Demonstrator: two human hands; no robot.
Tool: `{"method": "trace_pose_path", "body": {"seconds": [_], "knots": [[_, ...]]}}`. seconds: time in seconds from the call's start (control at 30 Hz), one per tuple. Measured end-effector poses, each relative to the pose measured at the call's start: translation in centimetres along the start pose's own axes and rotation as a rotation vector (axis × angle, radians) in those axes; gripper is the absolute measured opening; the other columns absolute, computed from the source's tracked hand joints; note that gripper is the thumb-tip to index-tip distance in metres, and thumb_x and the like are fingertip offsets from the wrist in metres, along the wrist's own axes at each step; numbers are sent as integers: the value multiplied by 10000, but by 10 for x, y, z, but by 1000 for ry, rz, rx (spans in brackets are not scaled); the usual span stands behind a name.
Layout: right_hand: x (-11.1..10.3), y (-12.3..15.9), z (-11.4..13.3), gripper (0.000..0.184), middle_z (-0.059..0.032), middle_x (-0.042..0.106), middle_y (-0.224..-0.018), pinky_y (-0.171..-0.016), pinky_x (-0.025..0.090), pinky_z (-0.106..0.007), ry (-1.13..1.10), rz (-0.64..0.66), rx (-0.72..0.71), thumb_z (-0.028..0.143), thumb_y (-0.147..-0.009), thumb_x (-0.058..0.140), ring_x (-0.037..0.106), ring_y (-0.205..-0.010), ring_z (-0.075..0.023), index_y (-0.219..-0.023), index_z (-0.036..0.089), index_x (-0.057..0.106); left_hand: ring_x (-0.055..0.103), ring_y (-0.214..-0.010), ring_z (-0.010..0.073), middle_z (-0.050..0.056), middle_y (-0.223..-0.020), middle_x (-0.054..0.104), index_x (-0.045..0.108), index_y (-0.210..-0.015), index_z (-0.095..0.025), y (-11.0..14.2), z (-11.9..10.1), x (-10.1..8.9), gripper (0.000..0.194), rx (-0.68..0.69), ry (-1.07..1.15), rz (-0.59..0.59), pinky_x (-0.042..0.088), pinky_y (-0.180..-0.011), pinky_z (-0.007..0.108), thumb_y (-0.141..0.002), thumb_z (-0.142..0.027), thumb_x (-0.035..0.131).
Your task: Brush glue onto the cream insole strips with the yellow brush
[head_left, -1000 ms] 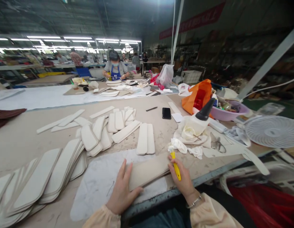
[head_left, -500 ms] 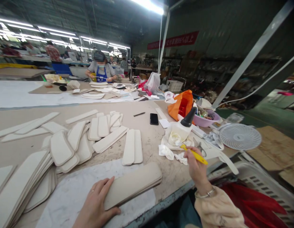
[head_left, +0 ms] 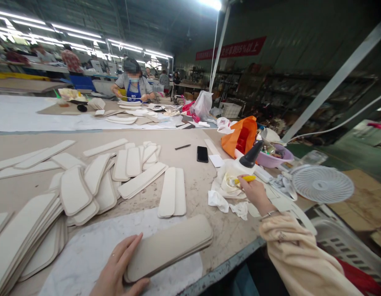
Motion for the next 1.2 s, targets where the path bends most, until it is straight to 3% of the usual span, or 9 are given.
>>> {"method": "trace_pose_path", "body": {"seconds": [0.13,0.37,0.6,0.9,1.07,1.2], "knots": [[2,-4,-4,463,-73,667,-581,-679,416,-327,-34,10,6,532,-794,443,634,-700,-247,-493,222,610,574,-1156,269,127,-1316,508,303,-1432,-238,-2,-3,-4,750,24,-12,-17,541,-924,395,-781,-430,623],[-8,-4,-13,451,-47,721,-859,-818,423,-318,-146,-46,-34,526,-812,443,635,-820,-220,-519,219,598,544,-1195,264,118,-1351,472,322,-1423,-245,-2,-6,-8,715,25,31,-3,520,-955,371,-787,-391,616],[-6,16,-14,326,-17,690,-702,-701,449,-282,-240,10,-73,475,-782,491,630,-732,-199,-696,208,657,542,-1194,263,124,-1347,473,306,-1426,-253,0,-6,-8,696,8,44,5,516,-961,377,-803,-357,597],[-24,27,-4,275,-34,707,-836,-756,485,-315,-300,-31,-191,416,-794,530,642,-771,-215,-864,203,690,545,-1193,274,109,-1350,478,329,-1418,-279,0,-5,-6,694,6,56,-18,522,-959,389,-790,-355,614],[-9,15,-3,270,-45,725,-937,-825,504,-353,-198,-17,-311,415,-810,544,666,-844,-232,-913,217,697,511,-1229,284,114,-1386,435,305,-1431,-271,1,-6,-7,711,4,64,7,499,-986,406,-791,-349,605],[-9,13,-3,280,-50,726,-962,-834,507,-361,-117,-38,-377,416,-829,531,675,-857,-234,-946,219,692,492,-1247,277,110,-1395,418,279,-1441,-271,1,-8,-9,706,-12,89,29,482,-1006,407,-804,-321,580]]}}
Point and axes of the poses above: each hand's wrist, its own y-axis away from the middle knuckle, its own x-axis out of the palm, z = x × y, the point moved 4 cm from there along -y, towards the middle knuckle
